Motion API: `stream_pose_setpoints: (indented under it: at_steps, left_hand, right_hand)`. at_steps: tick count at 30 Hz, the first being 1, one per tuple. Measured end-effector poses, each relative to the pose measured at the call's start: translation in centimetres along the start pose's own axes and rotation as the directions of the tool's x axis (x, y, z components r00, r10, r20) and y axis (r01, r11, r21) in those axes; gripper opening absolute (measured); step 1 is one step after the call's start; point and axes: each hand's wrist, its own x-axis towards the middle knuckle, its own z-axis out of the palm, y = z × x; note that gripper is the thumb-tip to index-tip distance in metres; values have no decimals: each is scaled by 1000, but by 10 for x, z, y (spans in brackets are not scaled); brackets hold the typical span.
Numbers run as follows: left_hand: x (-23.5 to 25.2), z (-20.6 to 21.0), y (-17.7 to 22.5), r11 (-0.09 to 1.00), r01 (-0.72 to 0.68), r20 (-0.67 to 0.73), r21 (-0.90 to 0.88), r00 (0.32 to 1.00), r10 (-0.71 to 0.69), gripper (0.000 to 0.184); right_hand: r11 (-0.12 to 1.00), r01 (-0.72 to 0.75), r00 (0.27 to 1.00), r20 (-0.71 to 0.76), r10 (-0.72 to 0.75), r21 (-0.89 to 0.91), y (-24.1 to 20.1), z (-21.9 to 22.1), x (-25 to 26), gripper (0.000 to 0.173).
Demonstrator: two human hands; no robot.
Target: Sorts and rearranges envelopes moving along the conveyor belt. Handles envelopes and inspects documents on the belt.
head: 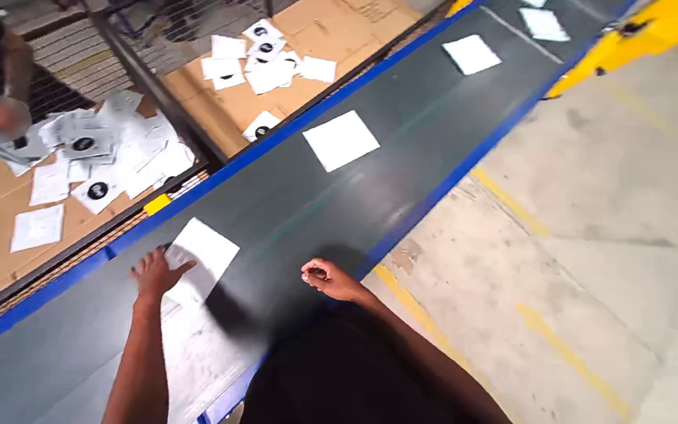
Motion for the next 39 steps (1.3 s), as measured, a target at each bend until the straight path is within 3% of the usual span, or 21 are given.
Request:
stream_pose_setpoints:
  at_steps: [3,5,6,8,11,13,15,16,17,18,20,21,24,26,29,31,33,34,36,38,39]
  left_hand:
    - [-54,28,-17,973,145,43,-181,989,-140,106]
    - [-90,47,-9,877,128,97,-463,991,-94,73]
    - [-108,52,4,793,108,157,-600,988,-16,57]
    - [-128,52,37,600,87,288,-795,925,249,48]
    - [-108,30,106,553,41,381,-832,766,517,39]
    - [-74,7,161,416,-48,178,-908,855,488,31]
    - [-27,-8,214,67,-121,-91,-990,933,348,47]
    - [1,-14,235,-9,-158,-154,-987,943,294,58]
    - [29,-13,252,73,-216,-191,-974,947,257,68]
    - [57,-5,265,275,-286,-213,-918,940,267,79]
    - [101,20,275,689,-372,-150,-622,920,361,96]
    - [117,32,273,816,-387,-85,-430,917,390,104]
    - [128,49,263,958,-278,26,-65,960,280,114]
    - [108,43,266,987,-158,4,6,987,158,116]
    - [67,40,266,1000,-3,155,2,988,3,117]
    - [48,36,276,992,10,372,-129,927,39,95]
    - [43,20,310,918,32,522,-396,830,197,64]
    - [46,8,332,853,38,505,-520,819,271,51]
    - [71,-19,377,736,-48,263,-675,916,301,37]
    - [110,-36,412,611,-92,10,-787,987,161,46]
    - [129,-41,425,568,-79,-25,-820,994,102,58]
  right_hand:
    - [998,16,1000,11,-16,-57,7,2,-8,34]
    - [997,11,1000,6,-11,-76,12,4,-15,36]
    - [997,4,1000,7,-3,-75,14,4,-20,37]
    - [998,-15,1000,23,16,-60,15,4,-30,39]
    - [999,-18,997,75,21,-49,20,-3,-42,40]
    - [998,4,996,90,1,-55,25,-16,-44,40]
    - [998,16,996,93,-10,-67,30,-33,-40,40]
    - [997,27,996,90,-20,-72,31,-43,-37,39]
    - [996,36,996,86,-30,-77,31,-55,-33,39]
    - [996,37,996,83,-30,-87,31,-69,-31,40]
    - [996,30,997,78,-23,-89,29,-98,-29,40]
    - [996,33,997,73,-27,-82,28,-112,-27,39]
    - [997,46,997,69,-41,-67,32,-159,-25,39]
    - [998,42,998,56,-39,-45,39,-192,-26,39]
    - [999,25,999,41,-23,-48,50,-235,-25,39]
    - [999,13,998,63,-9,-52,52,-260,-20,39]
    - [999,1,995,100,5,-51,51,-284,-10,41]
    - [999,-6,993,119,12,-52,50,-294,-6,41]
    - [998,-5,992,127,14,-69,46,-316,8,41]
    - [995,33,996,80,-25,-97,40,-339,26,39]
    - [989,58,998,9,-57,-137,36,-351,38,38]
